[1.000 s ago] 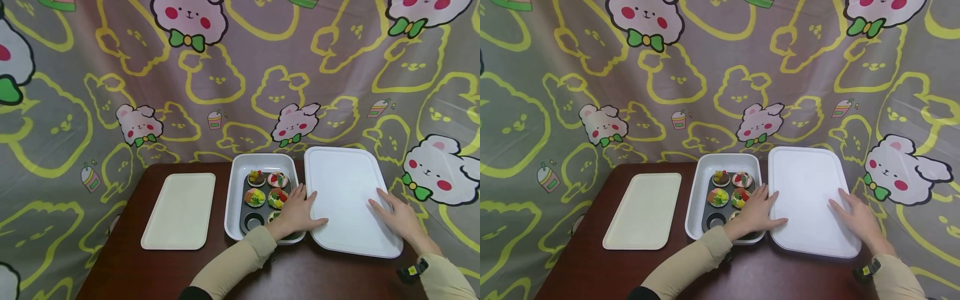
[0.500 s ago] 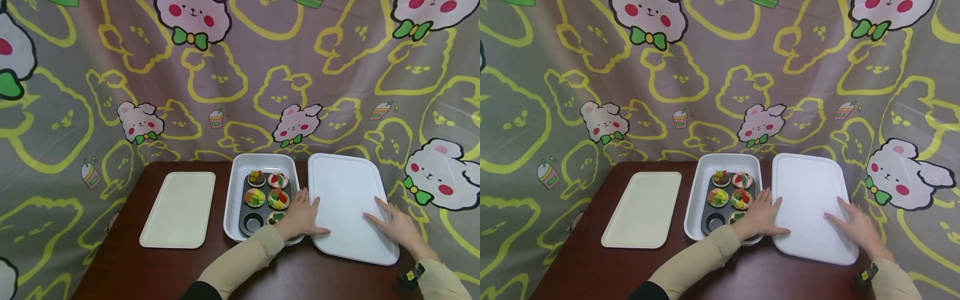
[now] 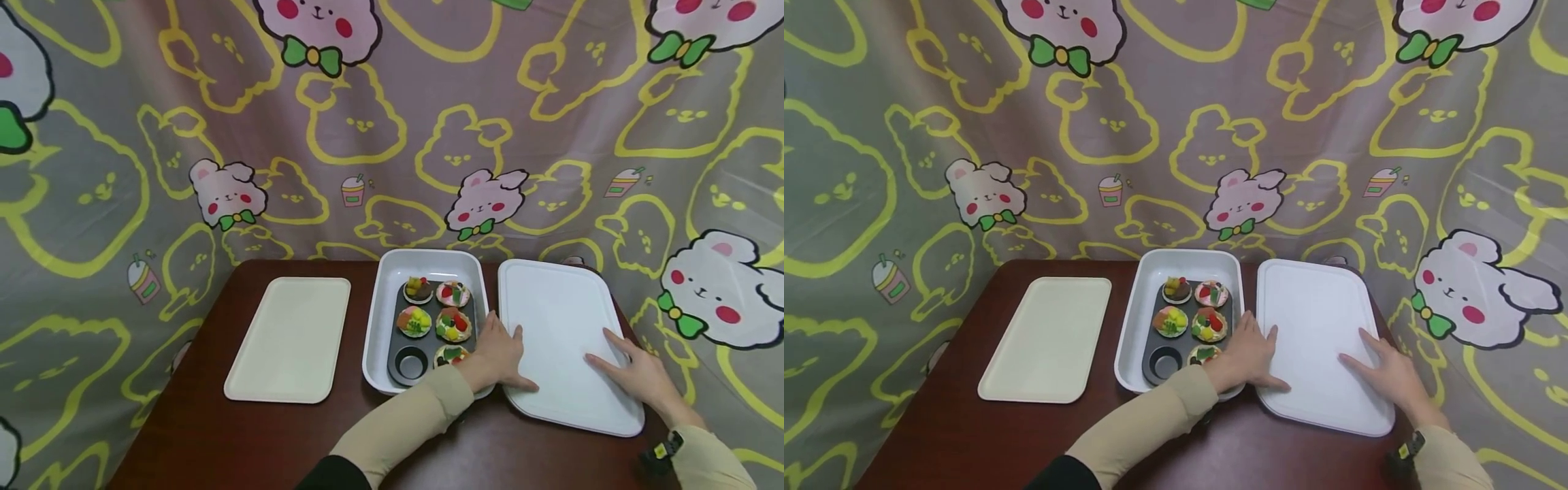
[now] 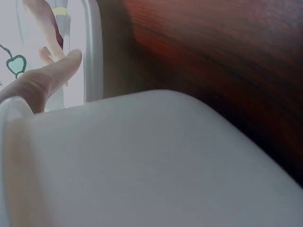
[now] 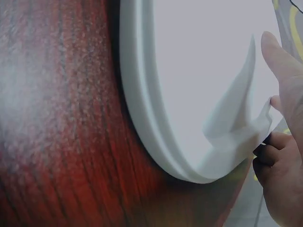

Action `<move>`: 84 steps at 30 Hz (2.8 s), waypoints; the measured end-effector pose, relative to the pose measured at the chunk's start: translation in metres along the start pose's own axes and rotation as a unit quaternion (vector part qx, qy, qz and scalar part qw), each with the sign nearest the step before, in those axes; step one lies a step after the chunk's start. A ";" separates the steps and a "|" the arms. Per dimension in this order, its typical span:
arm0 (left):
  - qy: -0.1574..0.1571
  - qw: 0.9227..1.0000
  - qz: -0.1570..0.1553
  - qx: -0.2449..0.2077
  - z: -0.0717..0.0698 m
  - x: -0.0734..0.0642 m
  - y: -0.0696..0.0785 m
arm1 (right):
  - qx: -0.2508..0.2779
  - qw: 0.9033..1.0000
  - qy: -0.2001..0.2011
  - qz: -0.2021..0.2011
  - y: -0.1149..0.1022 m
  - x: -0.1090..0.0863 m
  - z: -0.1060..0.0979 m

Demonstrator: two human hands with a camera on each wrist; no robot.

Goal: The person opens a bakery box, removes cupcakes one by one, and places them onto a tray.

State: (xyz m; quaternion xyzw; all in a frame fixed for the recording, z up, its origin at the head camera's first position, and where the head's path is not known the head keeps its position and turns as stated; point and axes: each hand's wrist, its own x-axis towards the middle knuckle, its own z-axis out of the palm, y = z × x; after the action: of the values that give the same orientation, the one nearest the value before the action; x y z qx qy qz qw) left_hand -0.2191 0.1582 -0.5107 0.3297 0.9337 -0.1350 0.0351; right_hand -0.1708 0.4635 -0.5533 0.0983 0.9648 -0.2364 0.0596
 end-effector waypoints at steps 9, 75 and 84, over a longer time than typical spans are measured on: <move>-0.030 0.999 0.015 0.028 0.000 0.004 0.006 | -0.021 0.999 0.004 -0.035 -0.002 -0.002 0.013; 0.067 0.965 -0.013 -0.255 -0.004 -0.033 -0.158 | -0.059 0.964 0.069 -0.249 -0.180 -0.058 0.071; 0.059 0.963 -0.018 -0.261 -0.006 -0.013 -0.156 | -0.067 0.960 0.089 -0.255 -0.192 -0.065 0.083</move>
State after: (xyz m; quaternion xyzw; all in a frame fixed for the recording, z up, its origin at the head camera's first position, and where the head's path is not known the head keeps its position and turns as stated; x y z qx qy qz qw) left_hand -0.3059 0.0356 -0.4667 0.2997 0.9427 0.1326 0.0625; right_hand -0.1433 0.2474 -0.5305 -0.1351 0.9729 -0.1688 -0.0820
